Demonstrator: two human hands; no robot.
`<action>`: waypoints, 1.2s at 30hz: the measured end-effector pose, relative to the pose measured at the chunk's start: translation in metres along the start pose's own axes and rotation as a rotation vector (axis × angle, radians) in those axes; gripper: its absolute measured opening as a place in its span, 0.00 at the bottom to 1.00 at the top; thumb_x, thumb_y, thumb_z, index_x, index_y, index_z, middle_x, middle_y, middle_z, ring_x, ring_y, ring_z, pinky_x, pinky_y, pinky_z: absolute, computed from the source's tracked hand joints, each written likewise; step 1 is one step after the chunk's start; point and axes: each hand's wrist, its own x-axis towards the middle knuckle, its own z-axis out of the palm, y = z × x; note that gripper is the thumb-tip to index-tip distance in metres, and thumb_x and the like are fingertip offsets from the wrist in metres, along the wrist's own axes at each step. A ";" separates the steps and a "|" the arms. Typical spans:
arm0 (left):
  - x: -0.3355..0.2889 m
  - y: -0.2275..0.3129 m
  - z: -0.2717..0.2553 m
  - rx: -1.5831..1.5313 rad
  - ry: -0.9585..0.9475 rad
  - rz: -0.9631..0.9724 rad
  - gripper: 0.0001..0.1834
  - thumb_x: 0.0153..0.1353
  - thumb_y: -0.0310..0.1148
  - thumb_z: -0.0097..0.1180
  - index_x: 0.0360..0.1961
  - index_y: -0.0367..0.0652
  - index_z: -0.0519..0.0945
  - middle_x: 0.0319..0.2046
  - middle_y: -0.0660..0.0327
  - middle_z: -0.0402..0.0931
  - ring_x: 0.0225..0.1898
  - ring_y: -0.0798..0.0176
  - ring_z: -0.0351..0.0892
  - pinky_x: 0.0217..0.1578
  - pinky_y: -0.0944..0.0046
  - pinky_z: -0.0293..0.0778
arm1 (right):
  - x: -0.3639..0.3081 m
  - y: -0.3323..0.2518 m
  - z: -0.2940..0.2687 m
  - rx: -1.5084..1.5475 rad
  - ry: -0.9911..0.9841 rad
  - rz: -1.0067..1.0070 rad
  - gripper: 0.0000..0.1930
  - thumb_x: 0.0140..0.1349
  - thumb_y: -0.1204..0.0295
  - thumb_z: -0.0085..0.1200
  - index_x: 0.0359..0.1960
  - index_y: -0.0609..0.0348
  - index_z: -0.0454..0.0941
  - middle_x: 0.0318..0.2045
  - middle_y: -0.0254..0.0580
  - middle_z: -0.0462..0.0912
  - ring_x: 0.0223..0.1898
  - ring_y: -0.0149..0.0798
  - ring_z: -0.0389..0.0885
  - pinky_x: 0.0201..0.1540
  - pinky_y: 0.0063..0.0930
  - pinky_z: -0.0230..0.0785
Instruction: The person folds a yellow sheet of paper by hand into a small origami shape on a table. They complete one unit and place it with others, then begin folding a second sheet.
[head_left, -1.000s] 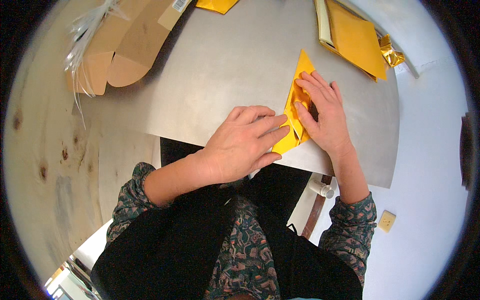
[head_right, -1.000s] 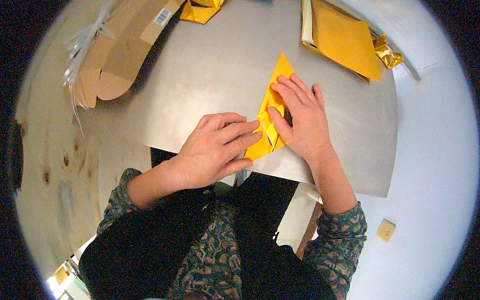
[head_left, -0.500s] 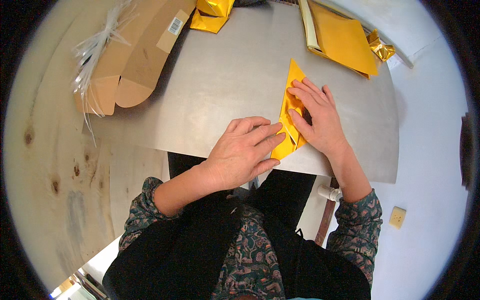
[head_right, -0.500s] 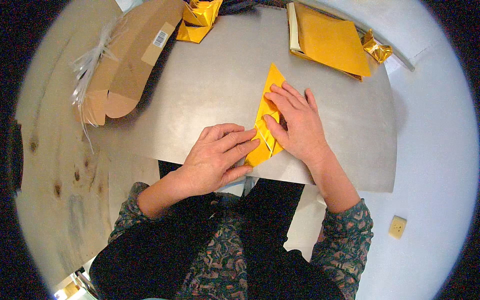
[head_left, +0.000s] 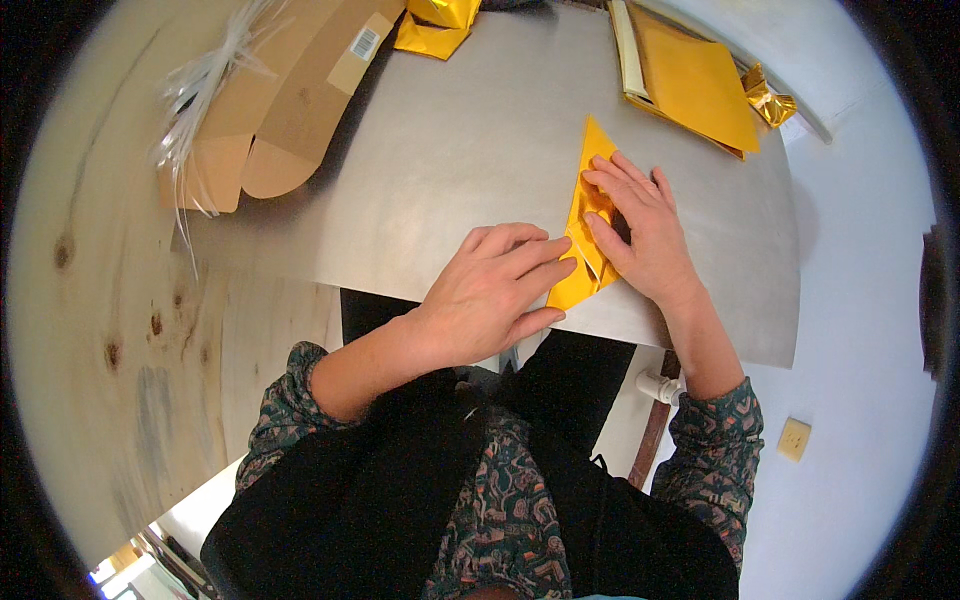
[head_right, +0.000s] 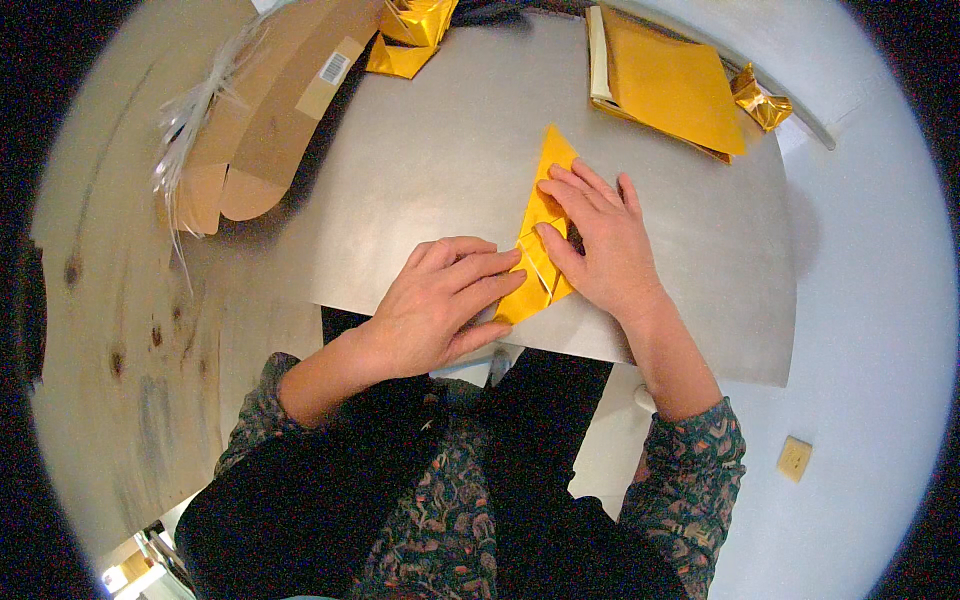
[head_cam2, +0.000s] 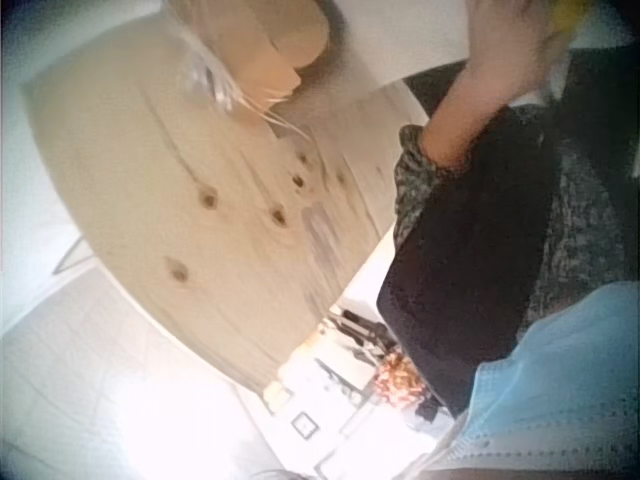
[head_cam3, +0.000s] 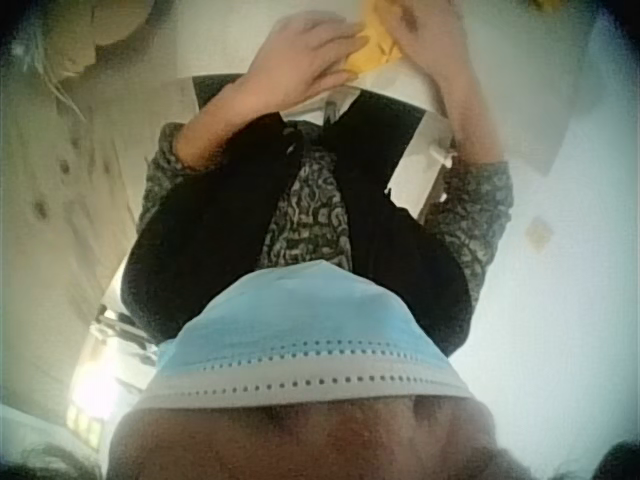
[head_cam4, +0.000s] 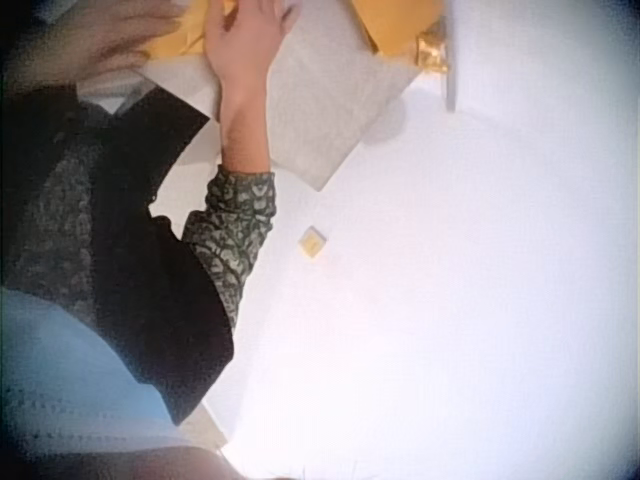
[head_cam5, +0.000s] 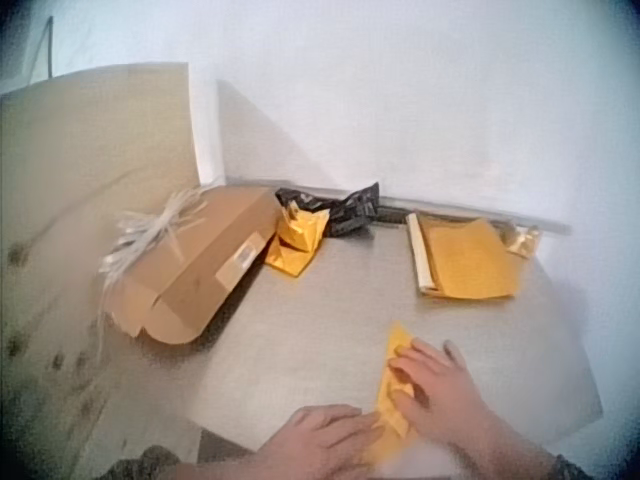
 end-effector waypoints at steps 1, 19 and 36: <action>0.000 0.000 0.000 0.005 -0.002 -0.003 0.30 0.58 0.42 0.70 0.61 0.45 0.80 0.64 0.60 0.75 0.65 0.52 0.70 0.63 0.51 0.66 | 0.000 0.000 0.000 -0.002 -0.001 0.003 0.24 0.68 0.60 0.58 0.64 0.51 0.78 0.68 0.42 0.77 0.75 0.46 0.65 0.79 0.60 0.42; -0.003 -0.004 0.006 -0.050 0.040 -0.003 0.31 0.58 0.44 0.70 0.61 0.44 0.80 0.64 0.60 0.75 0.65 0.53 0.70 0.64 0.50 0.67 | 0.002 0.000 -0.002 0.015 -0.011 -0.007 0.23 0.69 0.60 0.57 0.64 0.50 0.78 0.69 0.41 0.76 0.75 0.47 0.65 0.78 0.60 0.42; 0.000 -0.002 0.007 -0.044 0.023 -0.014 0.31 0.57 0.43 0.71 0.61 0.45 0.80 0.64 0.61 0.75 0.65 0.53 0.70 0.64 0.49 0.67 | 0.001 0.001 -0.003 -0.022 -0.015 -0.012 0.23 0.70 0.60 0.57 0.65 0.48 0.77 0.70 0.39 0.76 0.76 0.46 0.65 0.79 0.61 0.42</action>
